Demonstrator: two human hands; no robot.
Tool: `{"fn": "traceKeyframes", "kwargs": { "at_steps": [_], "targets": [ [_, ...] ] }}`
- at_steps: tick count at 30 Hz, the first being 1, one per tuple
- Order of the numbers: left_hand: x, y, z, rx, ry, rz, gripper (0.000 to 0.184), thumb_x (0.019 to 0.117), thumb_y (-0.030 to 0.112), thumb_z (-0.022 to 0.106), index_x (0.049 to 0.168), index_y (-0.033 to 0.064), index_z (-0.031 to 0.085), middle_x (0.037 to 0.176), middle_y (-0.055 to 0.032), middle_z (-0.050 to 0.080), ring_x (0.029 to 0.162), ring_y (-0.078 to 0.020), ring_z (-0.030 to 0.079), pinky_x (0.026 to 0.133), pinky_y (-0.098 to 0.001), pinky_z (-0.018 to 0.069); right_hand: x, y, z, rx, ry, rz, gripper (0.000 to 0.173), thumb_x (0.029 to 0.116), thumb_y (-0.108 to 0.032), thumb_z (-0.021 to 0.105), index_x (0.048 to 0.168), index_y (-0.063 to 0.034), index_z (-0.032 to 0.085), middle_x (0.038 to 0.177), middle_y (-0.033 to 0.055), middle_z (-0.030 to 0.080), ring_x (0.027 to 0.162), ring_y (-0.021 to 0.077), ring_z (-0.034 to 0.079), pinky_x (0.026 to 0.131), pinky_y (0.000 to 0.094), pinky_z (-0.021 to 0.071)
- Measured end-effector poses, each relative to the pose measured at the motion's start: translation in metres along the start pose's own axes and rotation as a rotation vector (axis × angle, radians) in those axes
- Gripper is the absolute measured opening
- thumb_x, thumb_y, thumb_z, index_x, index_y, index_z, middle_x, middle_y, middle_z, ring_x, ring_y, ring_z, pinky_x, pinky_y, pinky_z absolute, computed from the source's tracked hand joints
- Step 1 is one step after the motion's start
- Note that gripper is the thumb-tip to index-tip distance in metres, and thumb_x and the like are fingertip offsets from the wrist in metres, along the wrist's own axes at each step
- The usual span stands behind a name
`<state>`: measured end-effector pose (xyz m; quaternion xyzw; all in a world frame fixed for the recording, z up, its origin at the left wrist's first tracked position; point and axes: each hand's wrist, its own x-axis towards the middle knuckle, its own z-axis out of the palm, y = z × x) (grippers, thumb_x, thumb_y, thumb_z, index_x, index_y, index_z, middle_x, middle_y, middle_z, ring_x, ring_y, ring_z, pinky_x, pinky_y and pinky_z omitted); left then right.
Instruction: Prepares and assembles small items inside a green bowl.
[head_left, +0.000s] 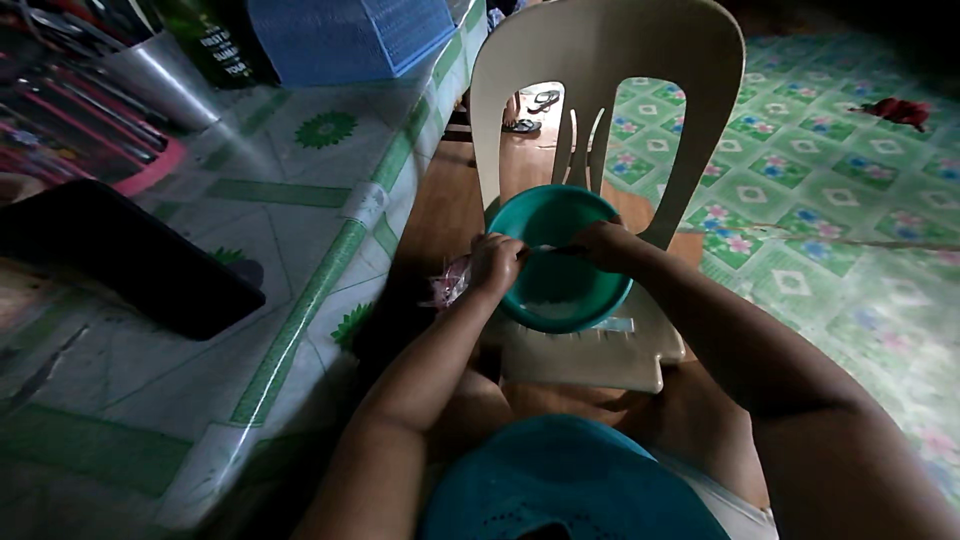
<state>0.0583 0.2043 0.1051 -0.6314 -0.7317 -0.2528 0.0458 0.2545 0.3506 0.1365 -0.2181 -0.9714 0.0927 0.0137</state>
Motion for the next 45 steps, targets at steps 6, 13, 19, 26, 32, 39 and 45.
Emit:
{"fn": "traceKeyframes", "kwargs": {
  "at_steps": [6, 13, 19, 26, 32, 39, 45],
  "targets": [
    [0.000, 0.003, -0.003, -0.092, -0.165, 0.003, 0.029, 0.0990, 0.032, 0.067, 0.125, 0.0217, 0.074, 0.111, -0.0103, 0.072, 0.112, -0.0300, 0.066, 0.110, -0.0616, 0.0395, 0.001, -0.011, -0.016, -0.032, 0.017, -0.060, 0.017, 0.0978, -0.015, 0.067, 0.111, -0.0150, 0.078, 0.113, 0.0127, 0.071, 0.115, 0.0363, 0.063, 0.099, 0.0687, 0.0415],
    [-0.012, 0.012, 0.008, -0.317, 0.035, 0.039, 0.022, 0.0962, 0.028, 0.072, 0.112, 0.0134, 0.079, 0.108, -0.0114, 0.073, 0.103, -0.0309, 0.067, 0.097, -0.0588, 0.0476, 0.002, -0.045, -0.043, 0.117, 0.093, -0.096, 0.022, 0.0999, -0.007, 0.061, 0.117, -0.0073, 0.075, 0.117, 0.0177, 0.067, 0.114, 0.0367, 0.063, 0.100, 0.0633, 0.0440],
    [-0.008, 0.020, 0.013, -0.447, 0.135, -0.004, 0.020, 0.0946, 0.023, 0.073, 0.107, 0.0083, 0.078, 0.106, -0.0091, 0.074, 0.104, -0.0256, 0.068, 0.099, -0.0516, 0.0488, 0.005, -0.068, -0.045, 0.316, 0.149, -0.092, 0.023, 0.0987, -0.003, 0.061, 0.120, 0.0017, 0.068, 0.117, 0.0206, 0.063, 0.107, 0.0332, 0.064, 0.095, 0.0474, 0.0537],
    [0.001, 0.020, -0.002, -0.584, 0.019, -0.083, 0.035, 0.0956, 0.024, 0.072, 0.127, 0.0078, 0.070, 0.121, -0.0120, 0.070, 0.119, -0.0252, 0.063, 0.105, -0.0460, 0.0478, 0.008, -0.070, -0.050, 0.318, 0.180, -0.024, 0.026, 0.1018, -0.004, 0.057, 0.126, 0.0013, 0.063, 0.122, 0.0211, 0.065, 0.111, 0.0348, 0.066, 0.098, 0.0511, 0.0529],
    [-0.011, 0.009, -0.024, -0.691, -0.370, -0.065, 0.034, 0.1009, 0.026, 0.065, 0.128, 0.0059, 0.068, 0.129, -0.0078, 0.069, 0.121, -0.0193, 0.063, 0.106, -0.0441, 0.0489, -0.008, -0.064, -0.094, 0.357, 0.193, -0.130, 0.025, 0.1039, -0.004, 0.054, 0.128, -0.0010, 0.060, 0.111, 0.0161, 0.067, 0.100, 0.0275, 0.067, 0.092, 0.0487, 0.0547],
    [-0.002, 0.019, -0.012, -0.643, -0.274, -0.177, 0.025, 0.1009, 0.026, 0.065, 0.107, 0.0042, 0.077, 0.111, -0.0078, 0.074, 0.104, -0.0158, 0.069, 0.097, -0.0404, 0.0535, -0.021, -0.062, -0.109, 0.283, 0.226, -0.195, 0.025, 0.1025, -0.003, 0.054, 0.128, -0.0016, 0.058, 0.110, 0.0154, 0.067, 0.098, 0.0268, 0.068, 0.089, 0.0471, 0.0563],
    [0.001, 0.006, -0.007, -0.650, -0.215, -0.076, 0.062, 0.0933, 0.025, 0.074, 0.147, 0.0037, 0.052, 0.144, -0.0151, 0.058, 0.131, -0.0258, 0.056, 0.110, -0.0450, 0.0460, -0.023, -0.066, -0.082, 0.161, 0.435, -0.269, 0.025, 0.0990, 0.002, 0.056, 0.123, 0.0033, 0.061, 0.115, 0.0225, 0.066, 0.104, 0.0369, 0.068, 0.093, 0.0524, 0.0561]
  ]
}}
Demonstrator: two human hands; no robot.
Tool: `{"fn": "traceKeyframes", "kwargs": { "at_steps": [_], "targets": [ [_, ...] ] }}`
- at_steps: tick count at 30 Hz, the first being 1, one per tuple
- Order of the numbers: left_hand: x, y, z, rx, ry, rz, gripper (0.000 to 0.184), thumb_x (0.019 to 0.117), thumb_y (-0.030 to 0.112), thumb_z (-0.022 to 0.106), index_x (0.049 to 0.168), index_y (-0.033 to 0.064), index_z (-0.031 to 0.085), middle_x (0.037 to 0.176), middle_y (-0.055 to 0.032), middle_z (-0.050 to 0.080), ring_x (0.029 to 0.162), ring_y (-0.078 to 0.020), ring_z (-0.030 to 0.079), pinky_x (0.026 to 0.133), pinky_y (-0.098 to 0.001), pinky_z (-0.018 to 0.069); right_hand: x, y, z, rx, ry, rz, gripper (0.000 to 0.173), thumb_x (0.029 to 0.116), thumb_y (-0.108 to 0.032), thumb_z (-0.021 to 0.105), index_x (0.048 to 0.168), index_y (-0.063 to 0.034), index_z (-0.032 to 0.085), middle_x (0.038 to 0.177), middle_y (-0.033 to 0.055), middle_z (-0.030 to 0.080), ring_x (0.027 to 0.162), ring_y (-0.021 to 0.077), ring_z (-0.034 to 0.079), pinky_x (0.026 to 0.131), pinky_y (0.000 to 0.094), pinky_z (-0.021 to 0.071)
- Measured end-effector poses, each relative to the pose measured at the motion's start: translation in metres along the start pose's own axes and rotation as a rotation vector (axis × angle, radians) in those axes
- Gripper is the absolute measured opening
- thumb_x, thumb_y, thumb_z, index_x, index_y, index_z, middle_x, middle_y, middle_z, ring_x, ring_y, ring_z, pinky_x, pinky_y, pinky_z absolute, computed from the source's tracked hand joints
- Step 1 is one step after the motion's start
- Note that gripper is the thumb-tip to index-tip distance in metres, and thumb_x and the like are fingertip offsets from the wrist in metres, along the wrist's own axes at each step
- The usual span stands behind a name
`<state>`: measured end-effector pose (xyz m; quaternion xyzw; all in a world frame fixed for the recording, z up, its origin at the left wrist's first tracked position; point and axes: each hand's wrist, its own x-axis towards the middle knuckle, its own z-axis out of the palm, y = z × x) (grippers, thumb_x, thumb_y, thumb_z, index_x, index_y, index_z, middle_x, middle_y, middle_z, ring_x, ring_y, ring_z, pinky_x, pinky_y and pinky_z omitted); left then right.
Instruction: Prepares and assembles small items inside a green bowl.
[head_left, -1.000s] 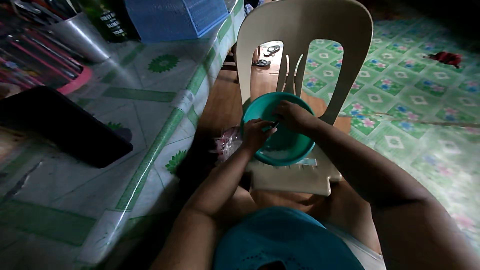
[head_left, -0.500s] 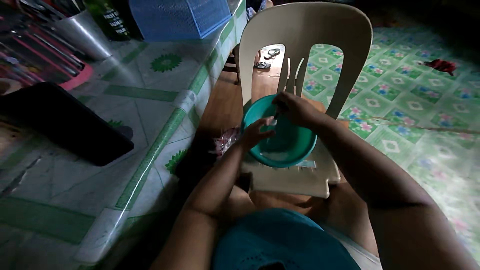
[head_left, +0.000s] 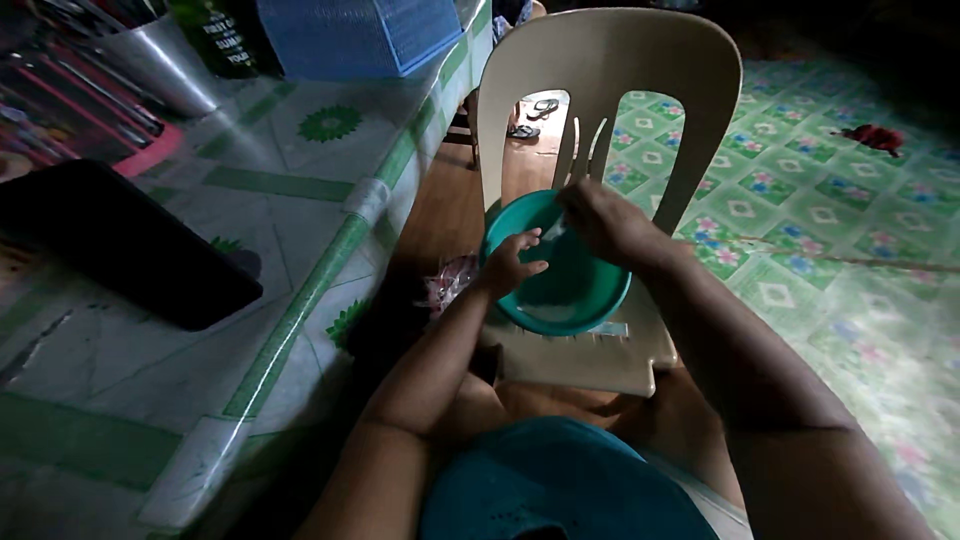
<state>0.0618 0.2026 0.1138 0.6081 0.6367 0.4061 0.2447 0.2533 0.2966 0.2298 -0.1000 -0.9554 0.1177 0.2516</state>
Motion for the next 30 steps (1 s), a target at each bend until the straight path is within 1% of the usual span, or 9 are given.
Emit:
{"fn": "traceKeyframes", "kwargs": {
  "at_steps": [4, 8, 10, 12, 14, 19, 21, 25, 30],
  "targets": [
    [-0.003, 0.002, -0.014, 0.042, 0.019, -0.122, 0.059, 0.0974, 0.029, 0.070, 0.150, 0.0118, 0.051, 0.144, -0.0117, 0.058, 0.133, -0.0240, 0.055, 0.109, -0.0455, 0.0463, 0.009, 0.010, 0.010, -0.010, -0.142, 0.019, 0.027, 0.1019, 0.000, 0.054, 0.128, 0.0032, 0.060, 0.121, 0.0242, 0.065, 0.111, 0.0409, 0.066, 0.098, 0.0554, 0.0530],
    [-0.010, 0.007, -0.025, -0.014, 0.098, -0.064, 0.051, 0.0990, 0.031, 0.066, 0.144, 0.0089, 0.056, 0.139, -0.0109, 0.062, 0.129, -0.0220, 0.058, 0.107, -0.0439, 0.0483, 0.016, -0.016, -0.028, -0.058, 0.079, -0.016, 0.026, 0.1005, -0.001, 0.054, 0.125, 0.0024, 0.061, 0.113, 0.0213, 0.067, 0.100, 0.0353, 0.069, 0.090, 0.0512, 0.0566],
    [-0.013, 0.014, -0.029, -0.016, 0.125, -0.070, 0.047, 0.1007, 0.029, 0.064, 0.142, 0.0092, 0.058, 0.137, -0.0097, 0.063, 0.127, -0.0187, 0.059, 0.106, -0.0400, 0.0491, 0.015, -0.015, -0.016, -0.022, 0.139, 0.045, 0.026, 0.0999, -0.001, 0.054, 0.124, 0.0033, 0.061, 0.112, 0.0211, 0.066, 0.097, 0.0335, 0.069, 0.087, 0.0497, 0.0576],
    [-0.017, 0.016, -0.027, -0.087, 0.181, -0.101, 0.042, 0.1003, 0.025, 0.066, 0.139, 0.0087, 0.061, 0.134, -0.0093, 0.065, 0.123, -0.0160, 0.061, 0.104, -0.0364, 0.0498, 0.017, 0.002, 0.016, 0.009, -0.058, 0.132, 0.030, 0.1018, -0.001, 0.053, 0.131, 0.0010, 0.059, 0.123, 0.0231, 0.064, 0.110, 0.0387, 0.067, 0.095, 0.0551, 0.0552],
    [-0.020, 0.015, -0.026, -0.156, 0.220, -0.123, 0.039, 0.0997, 0.022, 0.067, 0.135, 0.0072, 0.063, 0.130, -0.0090, 0.066, 0.119, -0.0137, 0.063, 0.103, -0.0337, 0.0516, 0.020, 0.012, 0.029, 0.033, -0.147, 0.149, 0.030, 0.1021, 0.000, 0.053, 0.132, 0.0005, 0.058, 0.123, 0.0235, 0.063, 0.111, 0.0402, 0.066, 0.096, 0.0560, 0.0541],
    [-0.026, 0.018, -0.034, -0.112, 0.197, -0.165, 0.038, 0.1022, 0.028, 0.062, 0.135, 0.0090, 0.063, 0.129, -0.0070, 0.067, 0.120, -0.0152, 0.062, 0.104, -0.0399, 0.0496, 0.026, -0.012, -0.018, 0.042, 0.051, 0.087, 0.028, 0.1026, -0.005, 0.052, 0.129, -0.0004, 0.058, 0.112, 0.0183, 0.066, 0.095, 0.0296, 0.068, 0.086, 0.0485, 0.0568],
    [-0.024, 0.020, -0.035, -0.152, 0.225, -0.178, 0.038, 0.1020, 0.031, 0.063, 0.135, 0.0108, 0.064, 0.130, -0.0053, 0.067, 0.121, -0.0136, 0.061, 0.105, -0.0395, 0.0490, 0.024, -0.018, -0.013, 0.076, 0.143, 0.064, 0.027, 0.1002, -0.004, 0.054, 0.126, 0.0015, 0.060, 0.109, 0.0179, 0.067, 0.093, 0.0275, 0.068, 0.085, 0.0461, 0.0577],
    [-0.021, 0.021, -0.030, -0.232, 0.237, -0.127, 0.034, 0.0998, 0.020, 0.067, 0.131, 0.0083, 0.066, 0.128, -0.0059, 0.068, 0.118, -0.0103, 0.065, 0.102, -0.0313, 0.0526, 0.022, -0.008, 0.031, 0.112, -0.222, 0.092, 0.029, 0.1027, -0.003, 0.054, 0.131, -0.0008, 0.060, 0.122, 0.0210, 0.065, 0.105, 0.0357, 0.069, 0.092, 0.0544, 0.0560],
    [-0.017, 0.023, -0.028, -0.029, 0.037, -0.046, 0.033, 0.0977, 0.024, 0.070, 0.127, 0.0089, 0.069, 0.125, -0.0090, 0.067, 0.117, -0.0183, 0.062, 0.102, -0.0409, 0.0501, 0.018, -0.002, 0.035, 0.195, -0.177, 0.021, 0.028, 0.1017, -0.002, 0.053, 0.129, 0.0004, 0.059, 0.111, 0.0180, 0.067, 0.097, 0.0299, 0.068, 0.088, 0.0480, 0.0570]
  ]
}}
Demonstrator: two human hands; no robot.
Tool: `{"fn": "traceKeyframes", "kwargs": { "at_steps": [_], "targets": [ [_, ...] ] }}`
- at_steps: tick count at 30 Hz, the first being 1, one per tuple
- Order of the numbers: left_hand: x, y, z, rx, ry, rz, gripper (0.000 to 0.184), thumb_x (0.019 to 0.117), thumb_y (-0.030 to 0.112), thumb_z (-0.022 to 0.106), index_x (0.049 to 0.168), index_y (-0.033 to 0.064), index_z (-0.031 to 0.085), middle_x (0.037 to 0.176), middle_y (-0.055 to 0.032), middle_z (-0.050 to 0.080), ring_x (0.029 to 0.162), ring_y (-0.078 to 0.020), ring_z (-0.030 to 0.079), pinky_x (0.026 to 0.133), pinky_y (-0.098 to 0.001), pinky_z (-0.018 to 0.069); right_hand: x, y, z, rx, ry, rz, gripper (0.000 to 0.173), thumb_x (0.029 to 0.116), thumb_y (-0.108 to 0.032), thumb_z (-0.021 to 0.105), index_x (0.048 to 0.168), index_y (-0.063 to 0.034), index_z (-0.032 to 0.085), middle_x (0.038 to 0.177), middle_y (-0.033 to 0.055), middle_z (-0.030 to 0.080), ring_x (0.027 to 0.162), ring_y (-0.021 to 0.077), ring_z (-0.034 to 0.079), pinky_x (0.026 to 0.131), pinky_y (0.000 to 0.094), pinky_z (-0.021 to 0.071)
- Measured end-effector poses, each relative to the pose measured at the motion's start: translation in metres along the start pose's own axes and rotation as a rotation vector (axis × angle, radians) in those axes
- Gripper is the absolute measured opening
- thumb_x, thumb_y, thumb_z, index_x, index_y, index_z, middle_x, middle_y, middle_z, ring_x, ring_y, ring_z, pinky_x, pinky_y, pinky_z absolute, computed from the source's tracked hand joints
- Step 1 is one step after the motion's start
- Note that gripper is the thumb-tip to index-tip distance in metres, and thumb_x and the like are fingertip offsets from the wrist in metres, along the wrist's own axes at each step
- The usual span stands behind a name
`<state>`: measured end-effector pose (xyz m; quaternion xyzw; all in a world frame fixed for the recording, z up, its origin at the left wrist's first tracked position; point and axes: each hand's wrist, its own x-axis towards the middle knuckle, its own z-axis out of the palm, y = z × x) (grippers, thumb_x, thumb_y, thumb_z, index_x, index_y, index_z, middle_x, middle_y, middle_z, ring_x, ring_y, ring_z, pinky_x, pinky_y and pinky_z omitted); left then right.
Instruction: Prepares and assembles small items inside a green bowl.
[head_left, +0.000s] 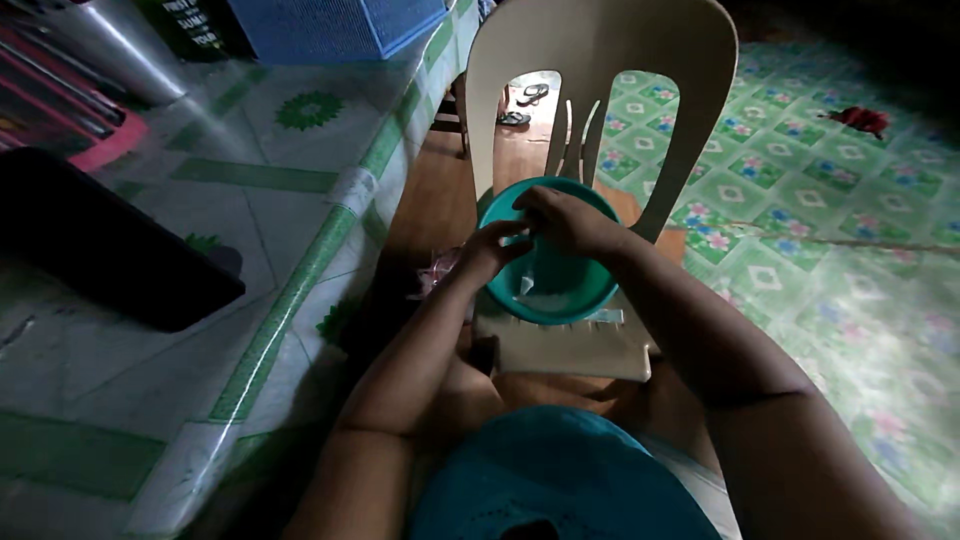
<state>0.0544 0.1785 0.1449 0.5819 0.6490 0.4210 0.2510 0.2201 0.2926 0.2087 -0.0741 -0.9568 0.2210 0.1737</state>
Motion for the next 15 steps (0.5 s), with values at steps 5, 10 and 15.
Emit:
{"fn": "traceKeyframes", "kwargs": {
  "at_steps": [5, 10, 15],
  "targets": [
    [-0.001, 0.010, 0.007, 0.025, -0.037, -0.128, 0.027, 0.0988, 0.024, 0.070, 0.118, 0.0041, 0.071, 0.111, -0.0100, 0.073, 0.103, -0.0163, 0.068, 0.097, -0.0403, 0.0538, -0.006, 0.004, 0.001, 0.119, 0.060, -0.023, 0.025, 0.1028, -0.003, 0.053, 0.126, 0.0015, 0.060, 0.107, 0.0158, 0.067, 0.092, 0.0215, 0.067, 0.086, 0.0390, 0.0569],
    [0.005, 0.002, 0.014, 0.048, 0.009, -0.173, 0.023, 0.0998, 0.028, 0.068, 0.114, 0.0119, 0.076, 0.111, -0.0051, 0.074, 0.105, -0.0148, 0.068, 0.098, -0.0416, 0.0530, -0.019, 0.008, -0.013, 0.409, 0.356, 0.152, 0.025, 0.1032, -0.004, 0.054, 0.125, 0.0083, 0.056, 0.108, 0.0141, 0.065, 0.091, 0.0138, 0.066, 0.082, 0.0321, 0.0589],
    [0.010, -0.014, 0.012, 0.114, 0.156, -0.064, 0.025, 0.0991, 0.028, 0.068, 0.113, 0.0084, 0.076, 0.113, -0.0064, 0.074, 0.107, -0.0155, 0.069, 0.100, -0.0396, 0.0534, -0.037, 0.050, 0.019, 0.499, 0.326, 0.716, 0.030, 0.1010, -0.009, 0.059, 0.128, 0.0023, 0.057, 0.105, 0.0145, 0.066, 0.078, 0.0169, 0.066, 0.070, 0.0361, 0.0586]
  ]
}}
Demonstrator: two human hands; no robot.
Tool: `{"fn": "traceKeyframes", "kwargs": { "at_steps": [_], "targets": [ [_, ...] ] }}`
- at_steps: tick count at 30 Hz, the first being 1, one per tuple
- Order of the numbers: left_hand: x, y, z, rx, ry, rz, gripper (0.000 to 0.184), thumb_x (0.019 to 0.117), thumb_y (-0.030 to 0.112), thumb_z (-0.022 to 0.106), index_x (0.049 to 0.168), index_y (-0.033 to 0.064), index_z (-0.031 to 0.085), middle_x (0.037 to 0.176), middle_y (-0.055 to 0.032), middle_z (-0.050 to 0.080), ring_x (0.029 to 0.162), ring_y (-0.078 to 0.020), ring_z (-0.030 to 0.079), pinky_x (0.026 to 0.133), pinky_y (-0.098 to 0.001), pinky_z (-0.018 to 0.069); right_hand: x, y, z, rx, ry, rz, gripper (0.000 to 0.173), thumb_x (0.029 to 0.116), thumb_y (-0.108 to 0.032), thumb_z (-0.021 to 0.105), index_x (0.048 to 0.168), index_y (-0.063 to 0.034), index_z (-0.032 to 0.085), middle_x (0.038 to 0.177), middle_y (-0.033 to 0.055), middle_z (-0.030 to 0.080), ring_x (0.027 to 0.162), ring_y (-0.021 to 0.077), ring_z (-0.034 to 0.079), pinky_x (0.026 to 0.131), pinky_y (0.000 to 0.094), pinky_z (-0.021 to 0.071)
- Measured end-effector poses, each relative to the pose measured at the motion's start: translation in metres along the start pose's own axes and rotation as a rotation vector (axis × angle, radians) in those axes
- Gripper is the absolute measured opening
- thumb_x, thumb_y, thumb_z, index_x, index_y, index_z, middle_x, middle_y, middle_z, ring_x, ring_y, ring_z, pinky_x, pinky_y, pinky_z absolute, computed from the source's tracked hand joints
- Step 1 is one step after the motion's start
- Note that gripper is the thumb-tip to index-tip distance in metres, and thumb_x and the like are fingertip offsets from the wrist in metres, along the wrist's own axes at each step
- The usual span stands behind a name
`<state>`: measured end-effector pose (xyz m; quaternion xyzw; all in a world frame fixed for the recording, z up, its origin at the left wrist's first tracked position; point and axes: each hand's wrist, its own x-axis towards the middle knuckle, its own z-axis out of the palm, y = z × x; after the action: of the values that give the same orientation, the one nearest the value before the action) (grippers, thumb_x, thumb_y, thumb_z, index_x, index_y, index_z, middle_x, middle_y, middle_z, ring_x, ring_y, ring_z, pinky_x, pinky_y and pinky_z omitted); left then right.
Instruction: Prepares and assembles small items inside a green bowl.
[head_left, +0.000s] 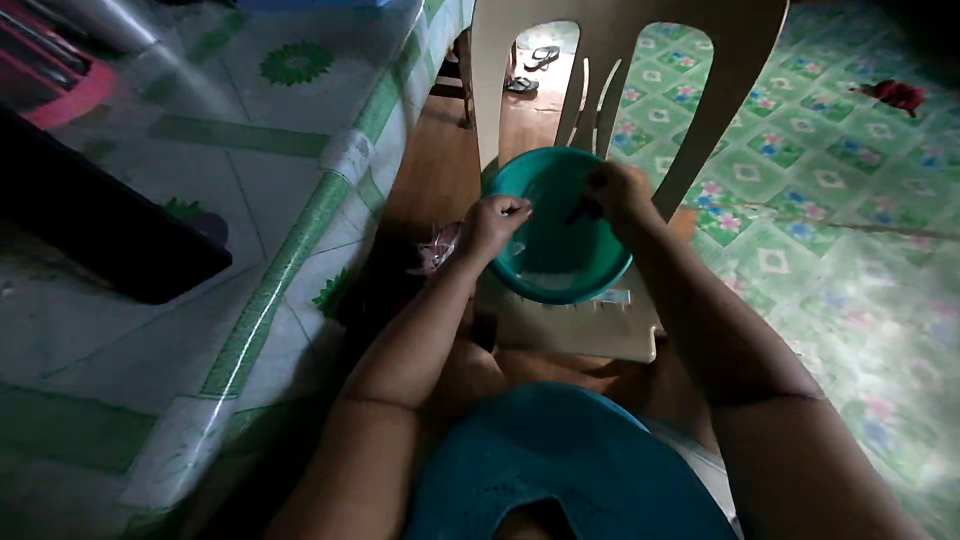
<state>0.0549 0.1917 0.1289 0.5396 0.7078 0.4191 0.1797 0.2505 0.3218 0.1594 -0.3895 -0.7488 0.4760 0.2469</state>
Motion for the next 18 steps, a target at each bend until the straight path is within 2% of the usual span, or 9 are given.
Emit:
{"fn": "traceKeyframes", "kwargs": {
  "at_steps": [2, 5, 7, 10, 12, 13, 16, 18],
  "targets": [
    [0.001, -0.003, 0.000, -0.007, 0.022, 0.013, 0.026, 0.1000, 0.028, 0.067, 0.116, 0.0089, 0.075, 0.115, -0.0063, 0.073, 0.109, -0.0141, 0.068, 0.101, -0.0370, 0.0533, 0.007, 0.038, 0.019, -0.148, -0.164, 0.182, 0.031, 0.1012, -0.011, 0.061, 0.131, -0.0004, 0.059, 0.111, 0.0171, 0.065, 0.079, 0.0215, 0.065, 0.071, 0.0401, 0.0579],
    [0.000, -0.003, 0.001, 0.016, 0.059, 0.023, 0.026, 0.1004, 0.028, 0.066, 0.115, 0.0091, 0.076, 0.115, -0.0065, 0.073, 0.109, -0.0143, 0.068, 0.101, -0.0361, 0.0528, 0.017, 0.071, 0.040, -0.371, -0.308, 0.252, 0.028, 0.1032, -0.010, 0.055, 0.129, 0.0006, 0.062, 0.124, 0.0238, 0.064, 0.102, 0.0363, 0.068, 0.089, 0.0569, 0.0551],
    [-0.001, -0.008, 0.004, 0.039, 0.088, 0.038, 0.025, 0.1003, 0.028, 0.066, 0.112, 0.0093, 0.077, 0.113, -0.0063, 0.074, 0.110, -0.0146, 0.068, 0.102, -0.0367, 0.0522, 0.020, 0.076, 0.046, -0.456, -0.342, 0.266, 0.030, 0.1042, -0.011, 0.053, 0.130, 0.0023, 0.060, 0.129, 0.0260, 0.063, 0.115, 0.0408, 0.064, 0.098, 0.0614, 0.0509],
    [-0.002, -0.017, 0.009, 0.089, 0.111, 0.046, 0.024, 0.1001, 0.029, 0.066, 0.111, 0.0103, 0.078, 0.111, -0.0064, 0.074, 0.109, -0.0165, 0.068, 0.101, -0.0383, 0.0521, 0.025, 0.083, 0.049, -0.565, -0.334, 0.240, 0.031, 0.1033, -0.007, 0.051, 0.130, 0.0061, 0.060, 0.133, 0.0282, 0.060, 0.124, 0.0428, 0.060, 0.103, 0.0619, 0.0481],
    [-0.004, -0.022, 0.012, 0.083, 0.107, 0.033, 0.025, 0.1004, 0.030, 0.066, 0.111, 0.0106, 0.078, 0.111, -0.0062, 0.074, 0.110, -0.0170, 0.067, 0.101, -0.0388, 0.0517, 0.027, 0.084, 0.050, -0.756, -0.428, 0.159, 0.028, 0.1030, -0.001, 0.051, 0.127, 0.0112, 0.061, 0.136, 0.0290, 0.058, 0.130, 0.0429, 0.056, 0.108, 0.0577, 0.0455],
    [-0.005, -0.025, 0.013, 0.082, 0.115, 0.033, 0.025, 0.1004, 0.030, 0.066, 0.111, 0.0104, 0.078, 0.111, -0.0062, 0.074, 0.109, -0.0169, 0.068, 0.101, -0.0389, 0.0519, 0.027, 0.085, 0.051, -0.879, -0.498, 0.098, 0.026, 0.1008, 0.001, 0.055, 0.121, 0.0133, 0.065, 0.136, 0.0294, 0.059, 0.132, 0.0439, 0.054, 0.111, 0.0569, 0.0432],
    [-0.006, -0.033, 0.016, 0.053, 0.173, 0.017, 0.026, 0.1001, 0.030, 0.066, 0.111, 0.0099, 0.078, 0.109, -0.0063, 0.075, 0.107, -0.0168, 0.068, 0.100, -0.0383, 0.0526, 0.028, 0.089, 0.059, -0.983, -0.605, 0.097, 0.024, 0.0982, -0.003, 0.063, 0.117, 0.0097, 0.068, 0.133, 0.0281, 0.061, 0.130, 0.0447, 0.055, 0.110, 0.0590, 0.0435],
    [-0.006, -0.032, 0.015, 0.004, 0.168, -0.054, 0.026, 0.0998, 0.030, 0.066, 0.113, 0.0105, 0.077, 0.112, -0.0059, 0.074, 0.110, -0.0162, 0.067, 0.102, -0.0385, 0.0519, 0.024, 0.083, 0.063, -0.982, -0.650, 0.074, 0.029, 0.1000, -0.010, 0.064, 0.122, 0.0082, 0.067, 0.132, 0.0273, 0.062, 0.130, 0.0434, 0.056, 0.110, 0.0580, 0.0430]
  ]
}}
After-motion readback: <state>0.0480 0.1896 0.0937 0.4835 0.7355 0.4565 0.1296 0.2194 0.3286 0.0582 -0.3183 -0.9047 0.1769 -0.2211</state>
